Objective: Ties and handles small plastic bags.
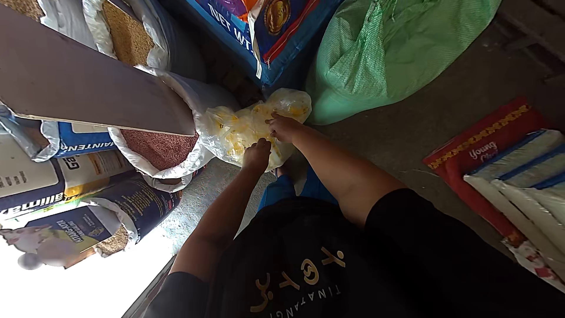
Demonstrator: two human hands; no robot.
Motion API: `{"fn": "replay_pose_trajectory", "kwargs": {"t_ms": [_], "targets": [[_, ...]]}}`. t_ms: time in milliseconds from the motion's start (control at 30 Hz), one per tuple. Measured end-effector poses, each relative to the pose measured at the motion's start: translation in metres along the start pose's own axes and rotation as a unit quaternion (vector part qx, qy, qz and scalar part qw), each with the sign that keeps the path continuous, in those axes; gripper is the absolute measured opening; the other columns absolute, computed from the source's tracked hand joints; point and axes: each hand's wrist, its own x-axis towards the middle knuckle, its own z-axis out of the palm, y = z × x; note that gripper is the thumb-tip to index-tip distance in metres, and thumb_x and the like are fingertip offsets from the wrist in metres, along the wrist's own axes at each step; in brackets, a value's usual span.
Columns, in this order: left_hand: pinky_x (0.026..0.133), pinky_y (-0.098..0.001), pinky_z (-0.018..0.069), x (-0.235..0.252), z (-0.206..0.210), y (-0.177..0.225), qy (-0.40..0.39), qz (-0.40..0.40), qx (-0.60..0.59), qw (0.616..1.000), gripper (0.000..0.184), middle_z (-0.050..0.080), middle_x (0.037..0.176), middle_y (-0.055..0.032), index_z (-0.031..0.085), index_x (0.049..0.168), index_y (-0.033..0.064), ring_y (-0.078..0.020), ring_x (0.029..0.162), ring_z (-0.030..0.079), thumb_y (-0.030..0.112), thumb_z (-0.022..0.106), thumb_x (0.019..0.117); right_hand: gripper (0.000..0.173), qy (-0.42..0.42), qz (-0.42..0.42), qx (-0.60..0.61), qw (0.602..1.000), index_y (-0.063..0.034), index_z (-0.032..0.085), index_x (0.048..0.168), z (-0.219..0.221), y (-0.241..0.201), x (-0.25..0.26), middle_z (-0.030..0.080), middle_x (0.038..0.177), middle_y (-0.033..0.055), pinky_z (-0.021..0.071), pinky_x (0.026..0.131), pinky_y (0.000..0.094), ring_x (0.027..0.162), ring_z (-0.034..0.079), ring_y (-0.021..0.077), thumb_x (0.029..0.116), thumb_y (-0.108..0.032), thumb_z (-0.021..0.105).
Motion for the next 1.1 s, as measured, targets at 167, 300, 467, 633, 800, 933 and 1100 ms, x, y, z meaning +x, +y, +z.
{"fn": "replay_pose_trajectory", "kwargs": {"t_ms": [167, 300, 467, 633, 800, 933, 1100], "targets": [[0.092, -0.0570, 0.0544, 0.004, -0.005, 0.004, -0.058, -0.035, 0.046, 0.997, 0.030, 0.059, 0.133, -0.0207, 0.065, 0.124, 0.0006, -0.0412, 0.117, 0.063, -0.003, 0.045, 0.1021, 0.023, 0.006, -0.004, 0.001, 1.000, 0.0020, 0.072, 0.111, 0.002, 0.006, 0.003, 0.044, 0.160, 0.0144, 0.0300, 0.123, 0.0498, 0.156, 0.023, 0.0364, 0.1034, -0.015, 0.059], [0.091, -0.0560, 0.0575, 0.006, 0.008, -0.017, -0.041, -0.016, -0.019, 0.999, 0.028, 0.061, 0.129, -0.0187, 0.067, 0.126, 0.0060, -0.0380, 0.111, 0.067, 0.006, 0.047, 0.1055, 0.020, 0.026, -0.018, 0.016, 0.999, 0.0011, 0.073, 0.108, 0.010, 0.011, 0.002, 0.043, 0.160, 0.0135, 0.0291, 0.124, 0.0470, 0.156, 0.022, 0.0343, 0.1020, -0.015, 0.062], [0.105, -0.0499, 0.0512, -0.005, 0.016, -0.031, 0.017, 0.075, -0.077, 0.994, 0.024, 0.067, 0.122, -0.0168, 0.074, 0.114, 0.0033, -0.0335, 0.119, 0.063, 0.013, 0.055, 0.1043, 0.018, 0.067, -0.036, 0.043, 0.996, -0.0016, 0.074, 0.098, 0.022, 0.016, -0.009, 0.044, 0.160, 0.0117, 0.0294, 0.124, 0.0472, 0.156, 0.023, 0.0335, 0.0945, -0.019, 0.073], [0.091, -0.0409, 0.0608, -0.024, 0.025, -0.019, 0.284, -0.067, -0.334, 0.896, 0.022, 0.069, 0.121, -0.0202, 0.073, 0.112, -0.0036, -0.0270, 0.102, 0.072, 0.013, 0.065, 0.0999, 0.016, 0.098, -0.084, 0.049, 0.990, -0.0012, 0.077, 0.096, 0.039, 0.013, -0.032, 0.046, 0.155, 0.0219, 0.0270, 0.125, 0.0521, 0.153, 0.025, 0.0429, 0.0971, -0.014, 0.068], [0.096, -0.0583, 0.0532, -0.021, -0.011, -0.016, 0.051, -0.218, -0.281, 0.933, 0.052, 0.069, 0.119, -0.0197, 0.061, 0.131, 0.0015, -0.0359, 0.112, 0.067, 0.041, 0.068, 0.0980, 0.016, 0.094, -0.084, 0.043, 0.991, -0.0019, 0.077, 0.095, 0.054, -0.006, -0.058, 0.046, 0.155, 0.0213, 0.0283, 0.124, 0.0543, 0.153, 0.026, 0.0431, 0.0978, -0.014, 0.067], [0.090, -0.0606, 0.0548, -0.023, -0.008, -0.012, 0.001, -0.235, -0.271, 0.933, 0.045, 0.068, 0.116, -0.0218, 0.058, 0.132, 0.0033, -0.0389, 0.109, 0.068, 0.023, 0.068, 0.0923, 0.012, 0.108, -0.051, -0.010, 0.993, -0.0049, 0.078, 0.097, 0.070, -0.023, -0.078, 0.052, 0.152, 0.0163, 0.0381, 0.115, 0.0615, 0.150, 0.032, 0.0427, 0.0970, -0.012, 0.069], [0.092, -0.0528, 0.0550, -0.053, 0.011, -0.013, 0.081, -0.207, -0.366, 0.904, 0.039, 0.067, 0.116, -0.0190, 0.060, 0.129, 0.0015, -0.0332, 0.104, 0.067, 0.022, 0.067, 0.0971, 0.022, 0.037, 0.003, -0.046, 0.998, -0.0072, 0.077, 0.107, 0.074, -0.035, -0.097, 0.048, 0.156, 0.0127, 0.0335, 0.116, 0.0607, 0.153, 0.026, 0.0384, 0.1014, -0.020, 0.060]]}}
